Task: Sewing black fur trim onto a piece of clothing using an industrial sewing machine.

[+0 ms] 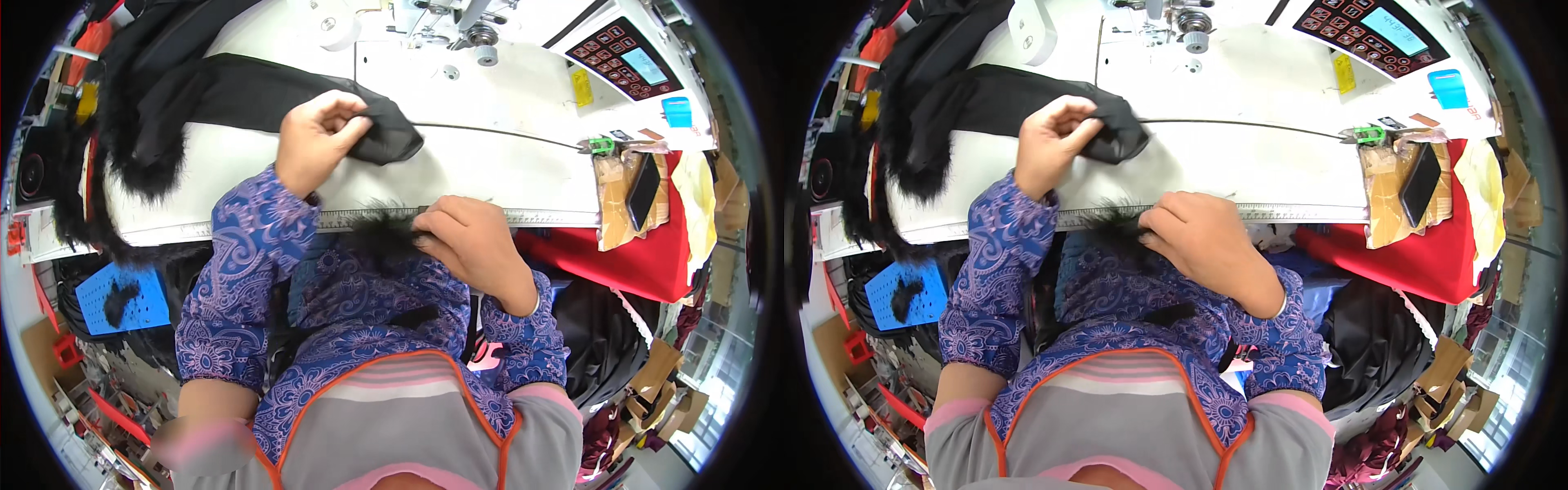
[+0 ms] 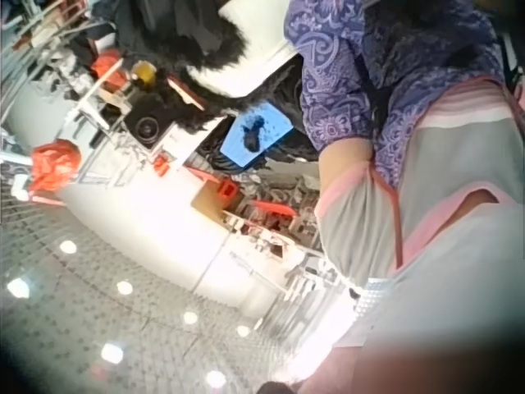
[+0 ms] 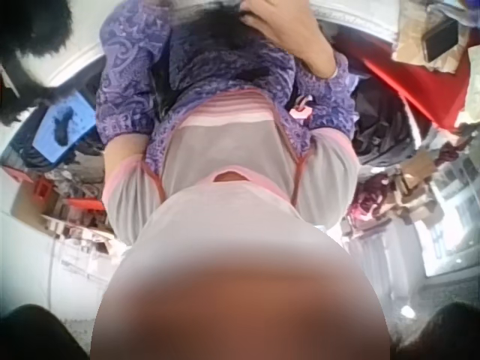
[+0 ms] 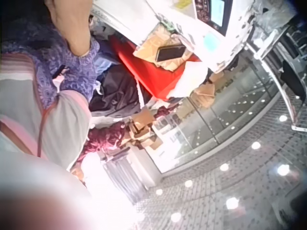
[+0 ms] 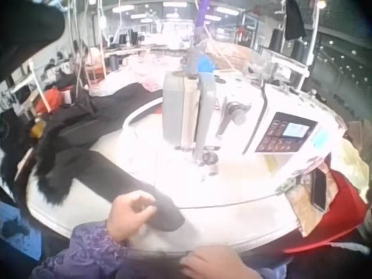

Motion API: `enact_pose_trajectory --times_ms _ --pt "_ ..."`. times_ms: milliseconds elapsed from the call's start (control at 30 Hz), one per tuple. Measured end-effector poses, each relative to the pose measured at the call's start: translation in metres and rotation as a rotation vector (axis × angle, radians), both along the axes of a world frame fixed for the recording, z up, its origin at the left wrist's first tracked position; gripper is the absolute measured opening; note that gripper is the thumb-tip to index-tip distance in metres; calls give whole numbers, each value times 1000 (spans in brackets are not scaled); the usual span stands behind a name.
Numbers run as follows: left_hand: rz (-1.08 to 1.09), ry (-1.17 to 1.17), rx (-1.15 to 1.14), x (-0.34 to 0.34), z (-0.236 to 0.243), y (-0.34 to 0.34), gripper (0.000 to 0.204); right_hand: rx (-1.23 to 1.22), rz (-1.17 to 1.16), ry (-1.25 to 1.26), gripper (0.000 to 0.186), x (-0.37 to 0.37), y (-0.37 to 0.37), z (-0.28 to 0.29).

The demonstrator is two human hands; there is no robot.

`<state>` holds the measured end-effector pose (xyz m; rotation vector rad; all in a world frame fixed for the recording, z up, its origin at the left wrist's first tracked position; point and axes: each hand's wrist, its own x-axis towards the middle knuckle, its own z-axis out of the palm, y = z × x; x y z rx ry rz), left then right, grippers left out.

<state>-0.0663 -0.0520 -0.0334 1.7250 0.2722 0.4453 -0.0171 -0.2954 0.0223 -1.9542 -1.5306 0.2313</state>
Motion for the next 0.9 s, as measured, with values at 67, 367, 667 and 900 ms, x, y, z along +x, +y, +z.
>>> enact_pose_trajectory --times_ms 67,367,667,900 --pt "-12 5 -245 -16 12 2 13 40 -4 35 23 -4 0 -5" --pt "-104 -5 -419 -41 10 19 19 186 58 121 26 -33 22 -11" --pt "-87 -45 -336 -41 18 -4 20 381 -153 234 21 -36 47 -21" --pt "-280 104 -377 -57 15 13 20 475 -440 532 14 -26 61 -26"
